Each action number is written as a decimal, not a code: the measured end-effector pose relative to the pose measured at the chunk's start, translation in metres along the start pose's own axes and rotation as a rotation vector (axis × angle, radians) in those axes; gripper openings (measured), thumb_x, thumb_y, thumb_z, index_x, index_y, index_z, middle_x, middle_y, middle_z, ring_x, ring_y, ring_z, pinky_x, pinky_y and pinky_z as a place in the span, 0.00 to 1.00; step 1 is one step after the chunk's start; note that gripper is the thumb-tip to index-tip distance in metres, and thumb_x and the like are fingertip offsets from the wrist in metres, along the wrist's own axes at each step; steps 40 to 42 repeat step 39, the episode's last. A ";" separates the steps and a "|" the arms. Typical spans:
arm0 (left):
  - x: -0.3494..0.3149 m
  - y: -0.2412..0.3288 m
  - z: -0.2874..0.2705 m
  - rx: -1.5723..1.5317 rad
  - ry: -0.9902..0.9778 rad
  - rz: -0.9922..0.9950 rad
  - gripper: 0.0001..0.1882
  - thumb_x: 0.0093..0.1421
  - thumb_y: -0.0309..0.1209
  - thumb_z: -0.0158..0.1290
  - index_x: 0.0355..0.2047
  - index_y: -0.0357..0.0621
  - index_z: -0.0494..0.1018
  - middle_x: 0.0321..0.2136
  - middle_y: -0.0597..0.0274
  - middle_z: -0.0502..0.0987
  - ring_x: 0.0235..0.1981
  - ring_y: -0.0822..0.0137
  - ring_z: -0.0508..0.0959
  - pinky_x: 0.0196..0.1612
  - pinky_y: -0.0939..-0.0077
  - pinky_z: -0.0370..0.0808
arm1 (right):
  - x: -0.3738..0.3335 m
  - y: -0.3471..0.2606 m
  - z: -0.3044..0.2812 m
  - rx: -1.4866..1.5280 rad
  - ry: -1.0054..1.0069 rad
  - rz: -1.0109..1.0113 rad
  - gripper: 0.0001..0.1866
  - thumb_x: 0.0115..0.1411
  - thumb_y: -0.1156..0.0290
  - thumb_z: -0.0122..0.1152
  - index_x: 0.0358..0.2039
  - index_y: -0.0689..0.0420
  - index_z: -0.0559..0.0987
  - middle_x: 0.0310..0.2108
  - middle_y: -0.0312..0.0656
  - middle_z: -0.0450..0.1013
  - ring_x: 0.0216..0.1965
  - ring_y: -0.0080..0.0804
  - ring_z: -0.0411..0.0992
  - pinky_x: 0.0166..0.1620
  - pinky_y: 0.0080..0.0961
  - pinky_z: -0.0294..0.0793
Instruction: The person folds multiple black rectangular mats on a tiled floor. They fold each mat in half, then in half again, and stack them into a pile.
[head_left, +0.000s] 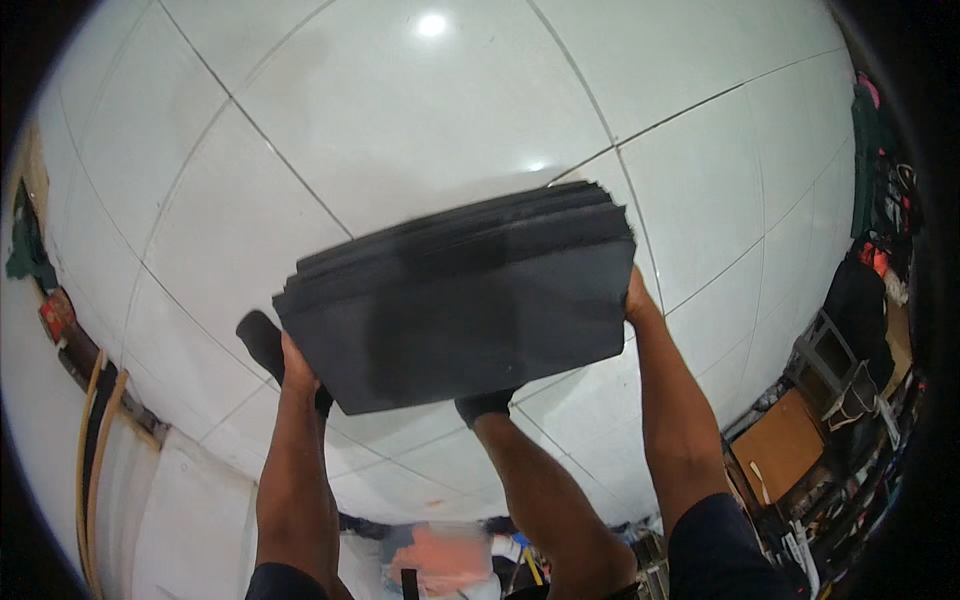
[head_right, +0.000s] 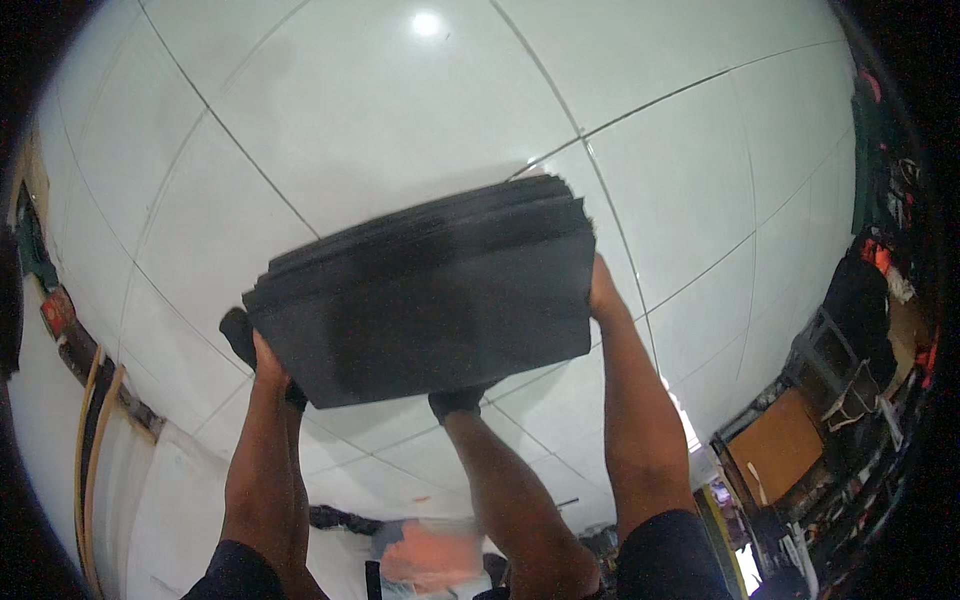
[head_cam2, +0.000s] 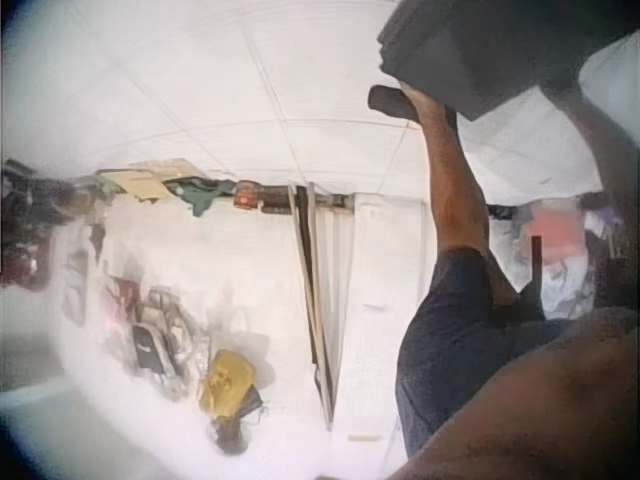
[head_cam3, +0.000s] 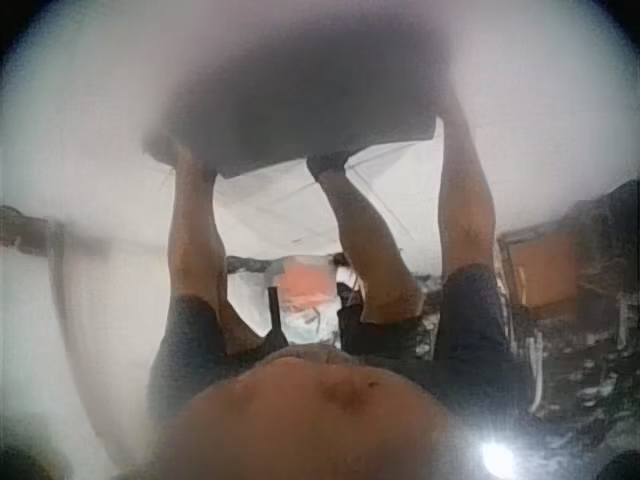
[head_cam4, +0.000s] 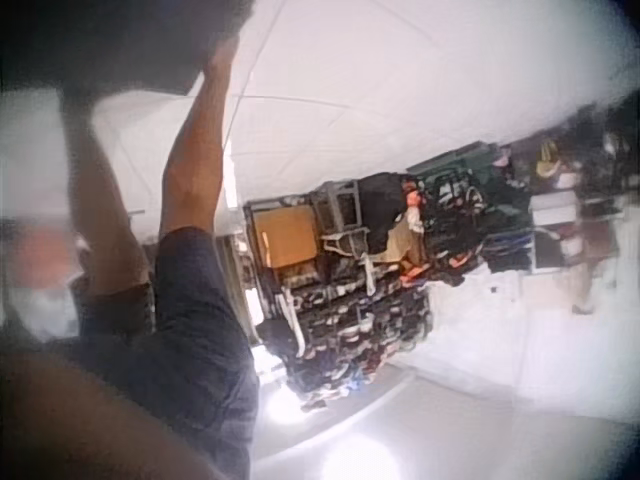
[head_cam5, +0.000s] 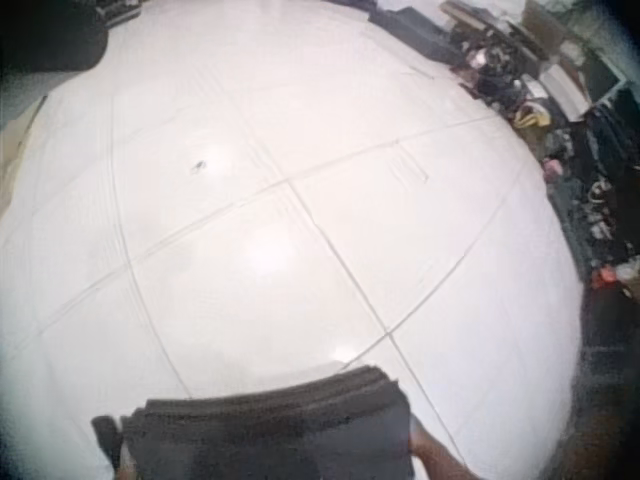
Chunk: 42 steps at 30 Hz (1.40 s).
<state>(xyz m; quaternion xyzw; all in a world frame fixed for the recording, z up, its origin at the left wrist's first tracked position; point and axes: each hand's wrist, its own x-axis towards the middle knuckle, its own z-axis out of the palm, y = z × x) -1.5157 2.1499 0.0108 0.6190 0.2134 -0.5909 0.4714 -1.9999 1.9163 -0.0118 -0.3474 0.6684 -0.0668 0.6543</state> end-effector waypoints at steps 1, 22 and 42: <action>-0.001 0.001 0.000 -0.048 -0.040 -0.040 0.33 0.68 0.55 0.38 0.62 0.42 0.65 0.57 0.53 0.72 0.56 0.55 0.74 0.57 0.60 0.73 | -0.002 0.003 -0.001 0.104 0.003 0.080 0.22 0.65 0.62 0.54 0.52 0.65 0.75 0.42 0.47 0.78 0.41 0.37 0.77 0.44 0.34 0.78; 0.005 -0.004 -0.017 -0.232 -0.169 -0.124 0.34 0.68 0.58 0.38 0.63 0.46 0.64 0.55 0.55 0.74 0.53 0.55 0.75 0.57 0.58 0.74 | -0.017 -0.031 0.019 0.048 -0.071 0.195 0.26 0.68 0.57 0.50 0.59 0.62 0.71 0.47 0.50 0.77 0.42 0.41 0.78 0.40 0.35 0.81; -0.113 0.123 0.022 0.258 0.049 -0.032 0.35 0.68 0.57 0.39 0.64 0.45 0.62 0.58 0.55 0.71 0.57 0.55 0.72 0.59 0.57 0.72 | -0.230 -0.085 0.051 0.586 0.119 0.346 0.26 0.71 0.57 0.47 0.62 0.60 0.67 0.51 0.44 0.73 0.46 0.33 0.75 0.47 0.29 0.78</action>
